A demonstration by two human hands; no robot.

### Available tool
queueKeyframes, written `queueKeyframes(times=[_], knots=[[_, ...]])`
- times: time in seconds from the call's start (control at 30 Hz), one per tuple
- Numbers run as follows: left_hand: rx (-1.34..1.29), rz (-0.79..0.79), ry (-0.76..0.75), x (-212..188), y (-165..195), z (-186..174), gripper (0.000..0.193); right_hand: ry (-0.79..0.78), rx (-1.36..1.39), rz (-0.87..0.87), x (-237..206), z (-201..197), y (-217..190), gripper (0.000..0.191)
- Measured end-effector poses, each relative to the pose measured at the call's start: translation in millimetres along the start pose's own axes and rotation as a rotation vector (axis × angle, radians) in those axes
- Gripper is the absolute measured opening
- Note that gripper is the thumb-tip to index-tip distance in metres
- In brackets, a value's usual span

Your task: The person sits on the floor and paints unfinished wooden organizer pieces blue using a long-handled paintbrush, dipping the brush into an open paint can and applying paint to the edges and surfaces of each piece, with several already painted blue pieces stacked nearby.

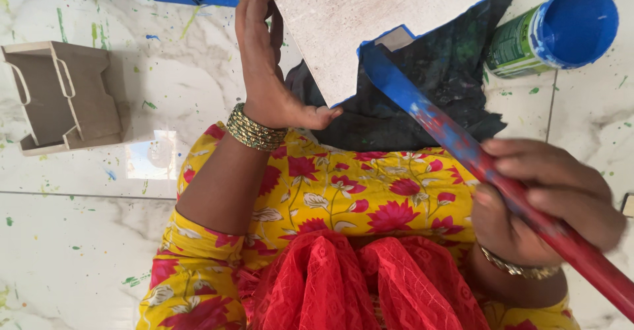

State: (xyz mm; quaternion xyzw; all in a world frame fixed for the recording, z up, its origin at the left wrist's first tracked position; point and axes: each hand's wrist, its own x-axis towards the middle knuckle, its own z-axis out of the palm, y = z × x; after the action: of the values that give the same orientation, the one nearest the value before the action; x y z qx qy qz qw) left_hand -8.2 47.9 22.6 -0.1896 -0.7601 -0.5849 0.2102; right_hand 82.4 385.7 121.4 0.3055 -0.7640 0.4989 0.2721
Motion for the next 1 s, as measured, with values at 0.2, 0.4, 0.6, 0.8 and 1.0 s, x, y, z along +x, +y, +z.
queueKeyframes(times=[0.2, 0.4, 0.6, 0.8, 1.0], knots=[[-0.013, -0.006, 0.06, 3, -8, -4, 0.141, 0.075, 0.012, -0.049, -2, -10, -20, 0.036], [0.016, -0.047, 0.086, 9, -10, -4, 0.141, -0.123, -0.026, 0.068, 21, 2, -31, 0.015], [0.023, -0.082, 0.066, 10, 3, -3, 0.142, -0.268, -0.198, 0.027, 35, 11, -17, 0.018], [-0.032, -0.139, 0.045, 13, 13, -2, 0.141, -0.171, -0.16, 0.039, 34, 23, -4, 0.02], [0.034, -0.092, -0.013, 14, 22, 0, 0.138, -0.213, -0.195, -0.034, 38, 33, 5, 0.02]])
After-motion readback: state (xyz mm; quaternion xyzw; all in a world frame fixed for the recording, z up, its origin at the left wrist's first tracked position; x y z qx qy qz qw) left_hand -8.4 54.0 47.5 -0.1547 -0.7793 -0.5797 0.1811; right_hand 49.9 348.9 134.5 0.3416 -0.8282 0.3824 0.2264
